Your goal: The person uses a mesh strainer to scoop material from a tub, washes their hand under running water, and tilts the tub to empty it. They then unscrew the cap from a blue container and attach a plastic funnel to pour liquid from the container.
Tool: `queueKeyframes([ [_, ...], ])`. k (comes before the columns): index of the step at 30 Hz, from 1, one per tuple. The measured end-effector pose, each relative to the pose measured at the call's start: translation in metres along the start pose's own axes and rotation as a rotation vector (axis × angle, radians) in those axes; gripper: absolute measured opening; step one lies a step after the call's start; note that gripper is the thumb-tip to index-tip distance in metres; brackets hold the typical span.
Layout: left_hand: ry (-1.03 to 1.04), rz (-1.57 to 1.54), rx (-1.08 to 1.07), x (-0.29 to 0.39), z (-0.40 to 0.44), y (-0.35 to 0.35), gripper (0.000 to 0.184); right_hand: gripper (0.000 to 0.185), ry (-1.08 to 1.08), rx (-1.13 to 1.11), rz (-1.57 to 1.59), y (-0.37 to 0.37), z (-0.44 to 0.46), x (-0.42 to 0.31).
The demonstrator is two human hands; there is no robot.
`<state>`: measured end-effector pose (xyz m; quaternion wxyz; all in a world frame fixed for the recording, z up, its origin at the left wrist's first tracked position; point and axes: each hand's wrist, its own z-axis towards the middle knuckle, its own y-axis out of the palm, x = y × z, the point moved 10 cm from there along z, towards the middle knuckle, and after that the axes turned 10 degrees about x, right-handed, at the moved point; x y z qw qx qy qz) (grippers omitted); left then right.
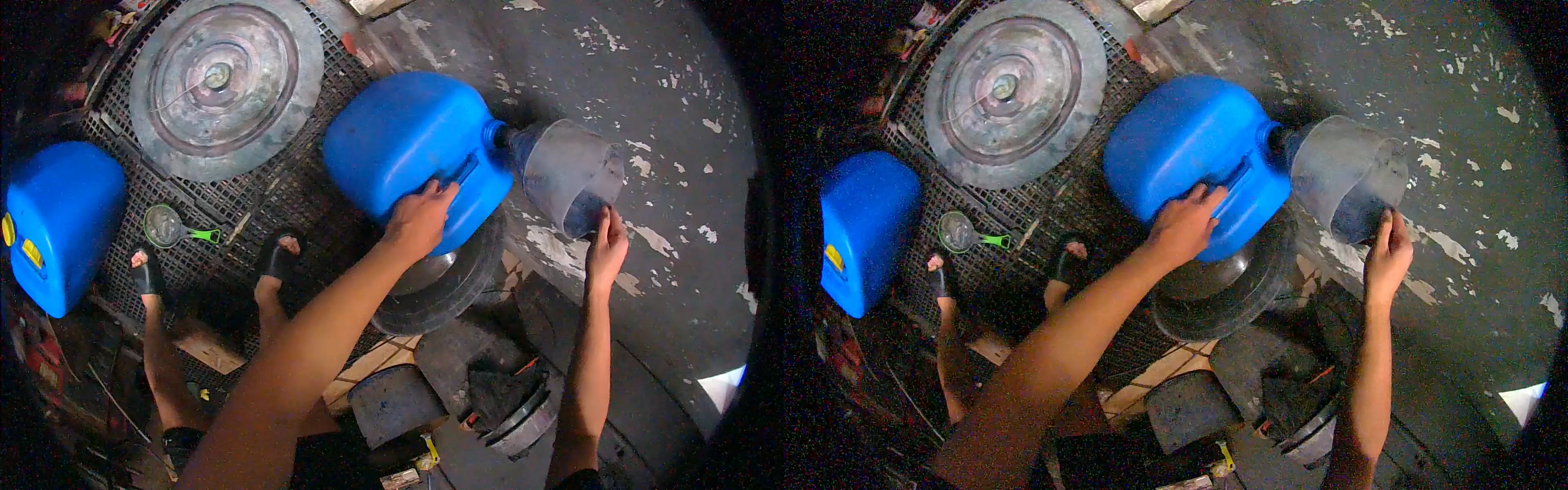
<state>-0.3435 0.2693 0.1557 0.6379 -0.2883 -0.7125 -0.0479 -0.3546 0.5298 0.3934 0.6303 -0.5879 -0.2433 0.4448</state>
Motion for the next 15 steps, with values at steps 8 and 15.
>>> queueKeyframes([
  [8,0.008,-0.009,0.007,0.0,-0.001,-0.001,0.049,0.033,-0.171,-0.064,-0.211,0.022,0.024,-0.025],
  [15,0.005,0.017,0.0,0.0,0.0,0.0,0.05,0.036,-0.484,-0.018,-0.327,0.041,0.05,-0.068],
])
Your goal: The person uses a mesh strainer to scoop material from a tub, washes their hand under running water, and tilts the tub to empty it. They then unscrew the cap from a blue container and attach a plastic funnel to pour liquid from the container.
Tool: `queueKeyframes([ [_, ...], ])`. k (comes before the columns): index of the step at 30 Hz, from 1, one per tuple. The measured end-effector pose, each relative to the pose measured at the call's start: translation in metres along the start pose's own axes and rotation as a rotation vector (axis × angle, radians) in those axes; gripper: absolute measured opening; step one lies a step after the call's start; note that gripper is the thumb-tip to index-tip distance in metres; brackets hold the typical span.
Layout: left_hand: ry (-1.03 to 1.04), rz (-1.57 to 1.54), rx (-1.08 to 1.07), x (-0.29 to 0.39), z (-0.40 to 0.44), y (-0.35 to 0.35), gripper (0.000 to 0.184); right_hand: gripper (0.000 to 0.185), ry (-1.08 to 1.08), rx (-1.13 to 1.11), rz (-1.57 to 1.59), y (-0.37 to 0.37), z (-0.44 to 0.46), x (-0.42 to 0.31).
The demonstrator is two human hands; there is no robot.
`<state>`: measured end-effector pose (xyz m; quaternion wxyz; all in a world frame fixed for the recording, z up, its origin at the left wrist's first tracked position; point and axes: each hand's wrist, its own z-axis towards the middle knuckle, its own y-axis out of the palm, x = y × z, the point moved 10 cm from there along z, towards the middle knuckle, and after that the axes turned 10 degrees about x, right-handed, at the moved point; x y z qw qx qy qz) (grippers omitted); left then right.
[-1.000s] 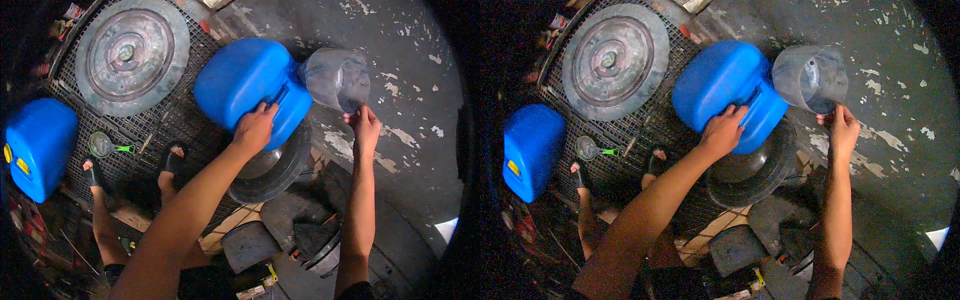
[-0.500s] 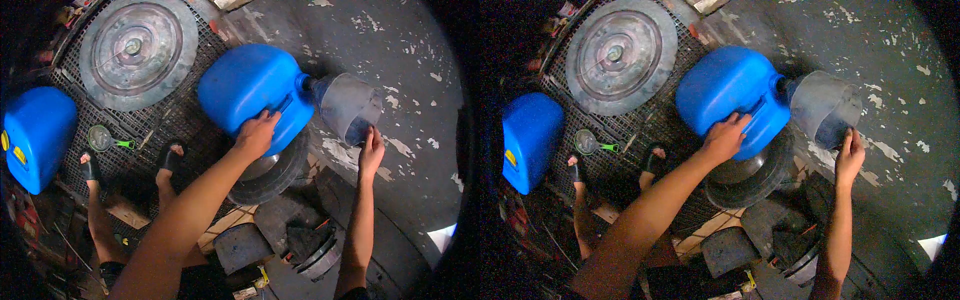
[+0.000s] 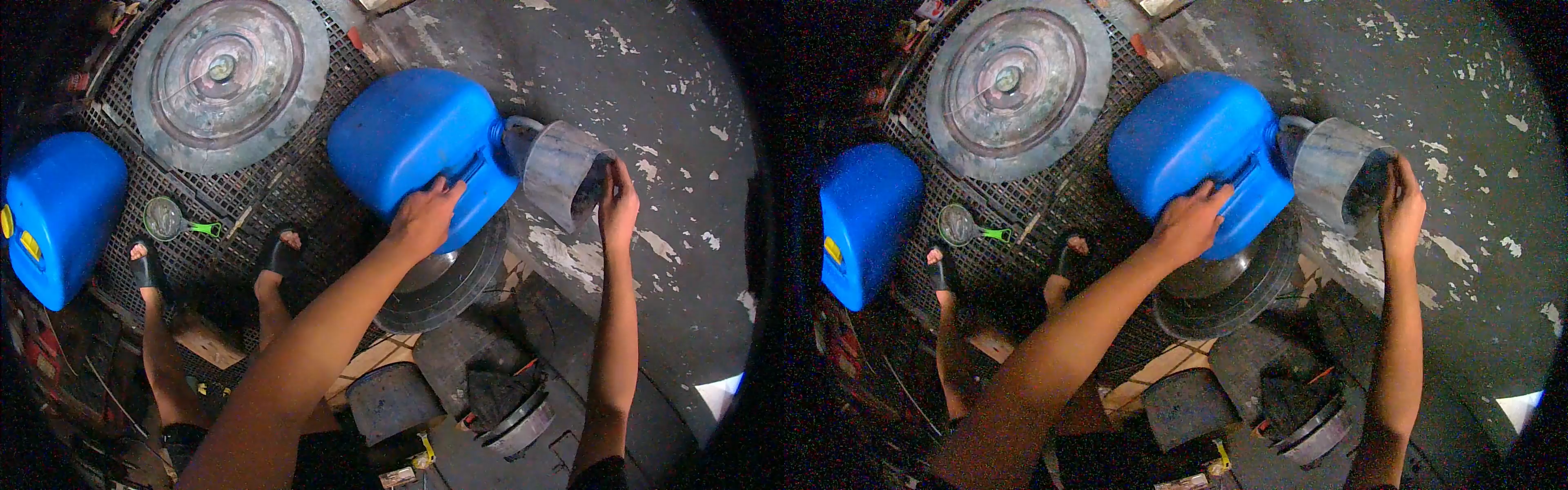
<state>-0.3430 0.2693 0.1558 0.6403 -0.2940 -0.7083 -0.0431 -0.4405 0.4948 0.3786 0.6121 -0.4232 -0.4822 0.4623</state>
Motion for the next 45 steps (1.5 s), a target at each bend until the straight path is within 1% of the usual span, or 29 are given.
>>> queueKeyframes([
  [1,-0.002,0.0,-0.003,0.0,0.0,0.0,0.05,0.036,-0.001,0.0,0.0,-0.002,0.002,-0.001],
  [3,-0.006,-0.003,-0.005,0.001,0.002,-0.002,0.05,0.038,0.116,-0.135,-0.013,0.007,0.003,0.007],
  [5,-0.036,-0.006,-0.087,0.0,0.002,0.0,0.05,0.039,0.106,-0.125,0.007,0.009,0.001,0.017],
  [7,-0.033,-0.012,-0.066,-0.001,0.002,0.001,0.05,0.04,0.095,-0.116,0.028,0.009,-0.003,0.02],
  [9,-0.031,-0.016,-0.049,-0.003,0.002,0.003,0.049,0.043,0.205,-0.142,0.043,0.012,-0.011,0.034],
  [10,-0.013,-0.005,-0.026,-0.002,0.003,0.002,0.049,0.043,0.206,-0.144,0.042,0.016,-0.014,0.041],
  [12,0.005,0.007,-0.004,-0.001,0.005,0.003,0.049,0.043,0.392,-0.239,0.045,0.032,-0.029,0.072],
  [13,0.019,0.007,0.014,0.001,0.007,0.002,0.049,0.043,0.394,-0.24,0.045,0.035,-0.033,0.076],
  [15,0.035,0.004,0.028,0.005,0.012,0.003,0.049,0.035,0.625,-0.302,0.27,0.049,-0.052,0.098],
  [16,0.037,0.004,0.024,0.006,0.014,0.004,0.048,0.035,0.627,-0.301,0.269,0.051,-0.057,0.104],
  [18,0.038,0.004,0.018,0.007,0.019,0.008,0.047,0.027,0.778,-0.276,0.497,0.059,-0.075,0.115],
  [19,0.053,0.015,0.053,0.008,0.021,0.009,0.046,0.027,0.78,-0.276,0.496,0.062,-0.082,0.118],
  [20,0.068,0.025,0.087,0.009,0.023,0.009,0.045,0.024,0.853,-0.282,0.589,0.067,-0.093,0.122],
  [21,0.069,0.023,0.084,0.011,0.025,0.009,0.045,0.022,0.925,-0.287,0.681,0.069,-0.102,0.12],
  [22,0.047,0.041,0.049,0.01,0.027,0.012,0.044,0.022,0.927,-0.286,0.679,0.067,-0.106,0.118],
  [24,0.026,0.06,0.014,0.01,0.028,0.015,0.044,0.022,0.997,-0.342,0.904,0.071,-0.12,0.101],
  [25,0.023,0.067,0.011,0.01,0.028,0.016,0.043,0.027,1.059,-0.388,0.916,0.072,-0.128,0.092],
  [26,0.021,0.076,0.008,0.009,0.028,0.016,0.043,0.027,1.06,-0.387,0.916,0.07,-0.131,0.082],
  [28,0.023,0.072,0.004,0.009,0.028,0.016,0.044,0.031,1.19,-0.449,0.971,0.069,-0.148,0.054],
  [29,0.026,0.069,0.003,0.01,0.028,0.016,0.044,0.032,1.196,-0.471,1.086,0.074,-0.156,0.044],
  [30,0.027,0.068,0.003,0.011,0.028,0.017,0.044,0.032,1.196,-0.47,1.086,0.072,-0.16,0.031],
  [32,0.022,0.079,0.0,0.01,0.029,0.016,0.045,0.031,1.41,-0.388,1.203,0.071,-0.174,0.009],
  [36,0.029,0.06,0.015,0.011,0.028,0.014,0.045,0.03,1.391,-0.355,1.323,0.075,-0.182,-0.003],
  [38,0.043,0.056,0.02,0.012,0.027,0.013,0.045,0.029,1.397,-0.377,1.363,0.079,-0.185,-0.004],
  [40,0.041,0.061,0.025,0.012,0.027,0.013,0.045,0.025,1.322,-0.226,1.193,0.067,-0.18,0.009],
  [41,0.041,0.067,0.03,0.013,0.027,0.012,0.045,0.025,1.322,-0.228,1.193,0.068,-0.18,0.013],
  [43,0.036,0.065,0.024,0.012,0.027,0.013,0.044,0.021,1.045,-0.159,0.898,0.051,-0.158,0.043],
  [44,0.031,0.062,0.017,0.012,0.026,0.013,0.043,0.016,0.963,-0.157,0.729,0.045,-0.149,0.061],
  [45,0.031,0.063,0.018,0.011,0.026,0.014,0.043,0.017,0.817,-0.172,0.603,0.042,-0.136,0.082],
])
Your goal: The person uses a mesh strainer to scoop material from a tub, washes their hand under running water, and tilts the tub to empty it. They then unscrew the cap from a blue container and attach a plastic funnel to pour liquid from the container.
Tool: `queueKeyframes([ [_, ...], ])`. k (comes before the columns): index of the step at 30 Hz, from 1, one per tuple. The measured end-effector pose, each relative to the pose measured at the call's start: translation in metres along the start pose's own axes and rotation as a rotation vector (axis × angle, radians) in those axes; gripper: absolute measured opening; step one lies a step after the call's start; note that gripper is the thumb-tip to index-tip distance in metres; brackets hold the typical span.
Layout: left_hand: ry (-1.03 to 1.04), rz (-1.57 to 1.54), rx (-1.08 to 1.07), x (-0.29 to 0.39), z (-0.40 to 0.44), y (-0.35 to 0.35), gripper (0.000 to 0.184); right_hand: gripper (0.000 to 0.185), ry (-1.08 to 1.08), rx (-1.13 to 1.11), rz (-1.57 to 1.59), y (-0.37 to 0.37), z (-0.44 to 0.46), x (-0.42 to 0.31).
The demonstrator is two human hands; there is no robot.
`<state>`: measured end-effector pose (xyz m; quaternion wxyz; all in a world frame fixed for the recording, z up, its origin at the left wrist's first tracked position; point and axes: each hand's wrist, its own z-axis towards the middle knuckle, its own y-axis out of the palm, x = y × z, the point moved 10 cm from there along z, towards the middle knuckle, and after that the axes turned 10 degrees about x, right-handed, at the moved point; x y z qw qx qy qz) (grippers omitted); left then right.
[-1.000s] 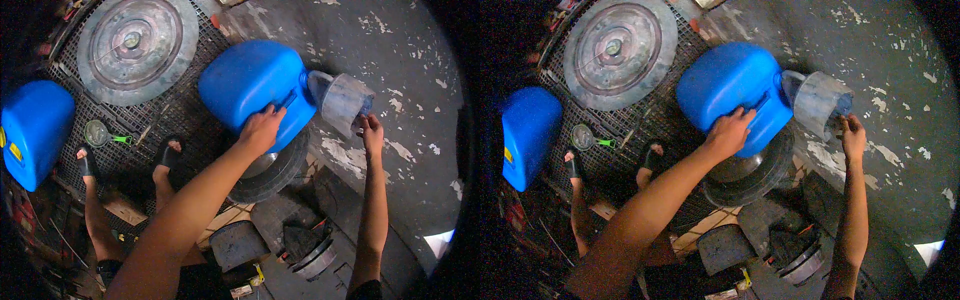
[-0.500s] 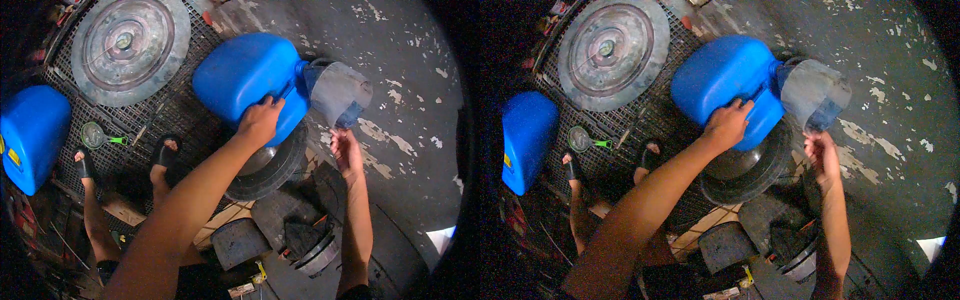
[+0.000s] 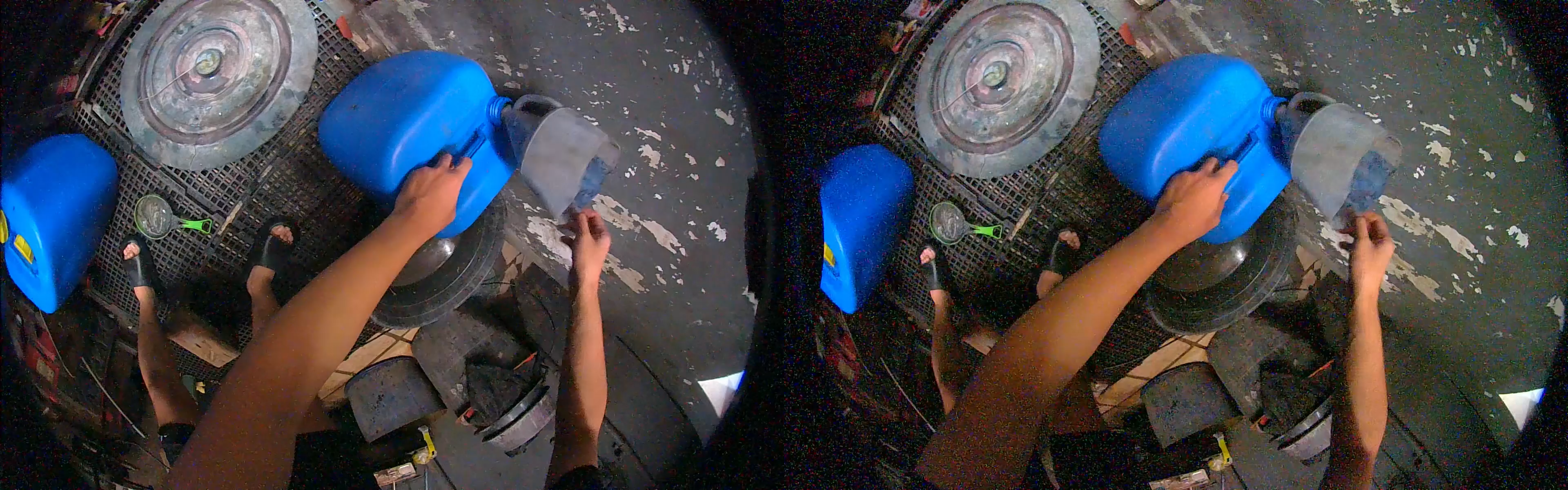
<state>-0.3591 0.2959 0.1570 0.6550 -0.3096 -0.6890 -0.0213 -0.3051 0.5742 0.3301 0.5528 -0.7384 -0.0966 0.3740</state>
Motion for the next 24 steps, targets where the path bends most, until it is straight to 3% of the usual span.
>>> queueKeyframes([
  [1,0.002,-0.007,0.015,-0.001,-0.001,0.0,0.042,0.018,-0.133,0.0,-0.14,-0.003,0.011,-0.01],
  [2,0.004,-0.014,0.03,-0.001,-0.001,-0.001,0.041,0.018,-0.134,0.001,-0.14,-0.002,0.02,-0.008],
  [4,-0.002,-0.011,0.01,-0.001,-0.002,-0.002,0.04,0.024,-0.288,0.116,0.01,-0.01,0.025,-0.046],
  [7,-0.011,0.006,-0.019,-0.002,-0.003,0.001,0.04,0.034,-0.135,0.188,0.136,-0.016,0.021,-0.055],
  [13,-0.017,0.021,-0.014,-0.003,-0.006,0.0,0.043,0.03,-0.151,0.316,0.02,-0.015,0.034,-0.06],
  [15,-0.02,0.037,-0.002,-0.006,-0.008,-0.002,0.044,0.035,-0.435,0.524,-0.382,-0.015,0.016,-0.119],
  [17,0.001,0.022,0.003,-0.003,-0.008,-0.003,0.044,0.037,-0.378,0.447,-0.321,-0.004,0.024,-0.124],
  [19,0.006,0.001,-0.001,-0.004,-0.008,-0.001,0.043,0.039,-0.579,0.422,-0.081,0.009,0.004,-0.154],
  [21,0.01,-0.019,0.011,-0.003,-0.006,-0.002,0.042,0.045,-0.657,0.368,-0.024,0.019,-0.025,-0.17],
  [24,-0.001,-0.015,0.02,-0.003,-0.005,-0.003,0.042,0.046,-0.583,0.308,-0.118,0.041,-0.069,-0.175],
])
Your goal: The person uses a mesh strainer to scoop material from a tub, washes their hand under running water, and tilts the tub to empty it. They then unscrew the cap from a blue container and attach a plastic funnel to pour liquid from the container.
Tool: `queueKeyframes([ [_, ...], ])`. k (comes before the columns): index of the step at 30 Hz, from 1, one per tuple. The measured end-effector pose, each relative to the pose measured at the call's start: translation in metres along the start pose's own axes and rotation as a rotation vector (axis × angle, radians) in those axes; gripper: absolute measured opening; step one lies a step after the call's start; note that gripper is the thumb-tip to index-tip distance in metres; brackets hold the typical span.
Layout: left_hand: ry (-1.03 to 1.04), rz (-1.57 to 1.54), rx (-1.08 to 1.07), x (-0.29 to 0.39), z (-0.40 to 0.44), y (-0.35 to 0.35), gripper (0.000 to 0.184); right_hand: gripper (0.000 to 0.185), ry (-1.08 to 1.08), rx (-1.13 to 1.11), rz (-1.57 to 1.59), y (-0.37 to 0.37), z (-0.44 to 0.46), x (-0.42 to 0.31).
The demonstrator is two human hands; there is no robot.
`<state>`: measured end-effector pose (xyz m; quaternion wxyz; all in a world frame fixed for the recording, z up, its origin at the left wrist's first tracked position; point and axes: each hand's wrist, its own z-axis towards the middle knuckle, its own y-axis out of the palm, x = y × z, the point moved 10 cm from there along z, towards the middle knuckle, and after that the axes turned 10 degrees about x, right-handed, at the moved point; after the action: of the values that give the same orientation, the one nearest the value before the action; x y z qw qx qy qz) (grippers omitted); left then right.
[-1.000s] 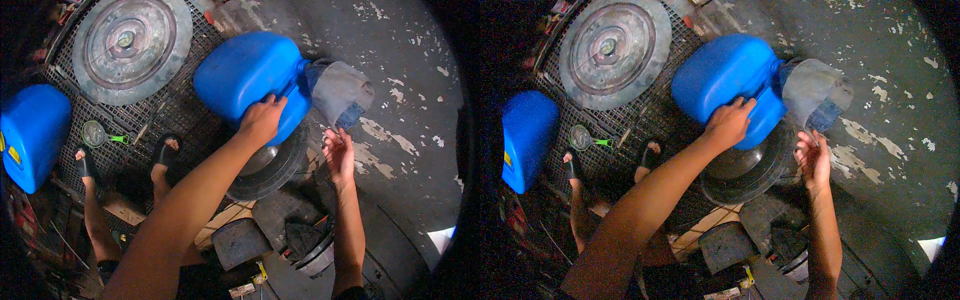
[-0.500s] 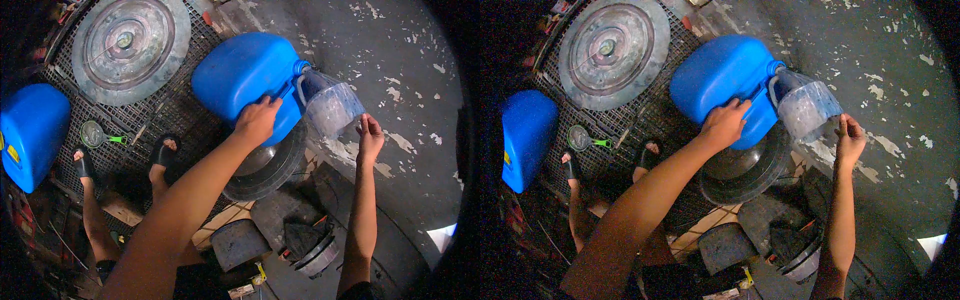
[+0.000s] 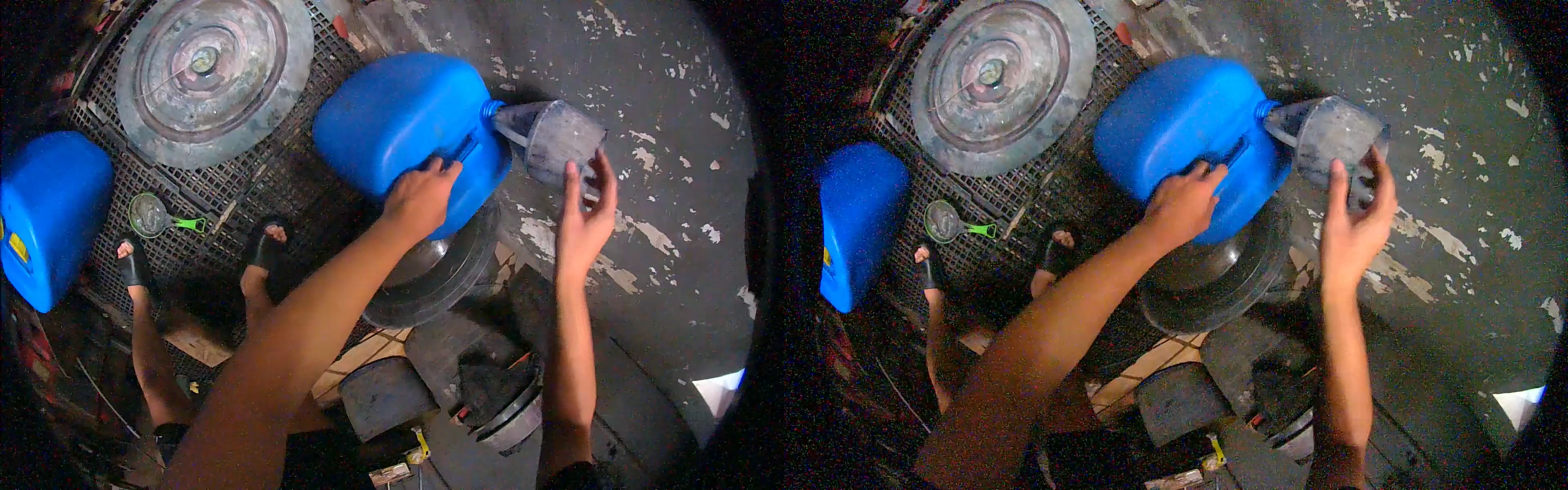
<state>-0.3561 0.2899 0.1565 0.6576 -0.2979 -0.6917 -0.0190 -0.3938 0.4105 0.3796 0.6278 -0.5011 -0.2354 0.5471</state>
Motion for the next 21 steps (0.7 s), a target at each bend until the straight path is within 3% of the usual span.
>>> queueKeyframes([
  [7,0.018,0.001,0.015,-0.002,-0.001,0.001,0.043,0.034,-0.007,-0.006,-0.192,0.003,0.013,0.026],
  [9,0.029,-0.004,0.042,0.0,0.0,0.002,0.043,0.036,-0.177,-0.055,-0.166,0.009,0.026,0.015],
  [11,0.016,0.025,0.004,-0.001,0.0,0.005,0.045,0.037,-0.141,-0.122,-0.182,0.015,0.039,0.016],
  [13,0.016,0.024,0.004,-0.001,0.001,0.006,0.046,0.037,-0.258,-0.164,-0.181,0.026,0.048,0.009],
  [17,-0.009,0.019,-0.038,-0.002,0.0,0.006,0.047,0.035,-0.105,-0.234,-0.165,0.037,0.062,0.008],
  [21,-0.044,0.061,-0.052,-0.001,-0.007,-0.001,0.044,0.033,-0.106,-0.291,-0.187,0.029,0.052,-0.008],
])
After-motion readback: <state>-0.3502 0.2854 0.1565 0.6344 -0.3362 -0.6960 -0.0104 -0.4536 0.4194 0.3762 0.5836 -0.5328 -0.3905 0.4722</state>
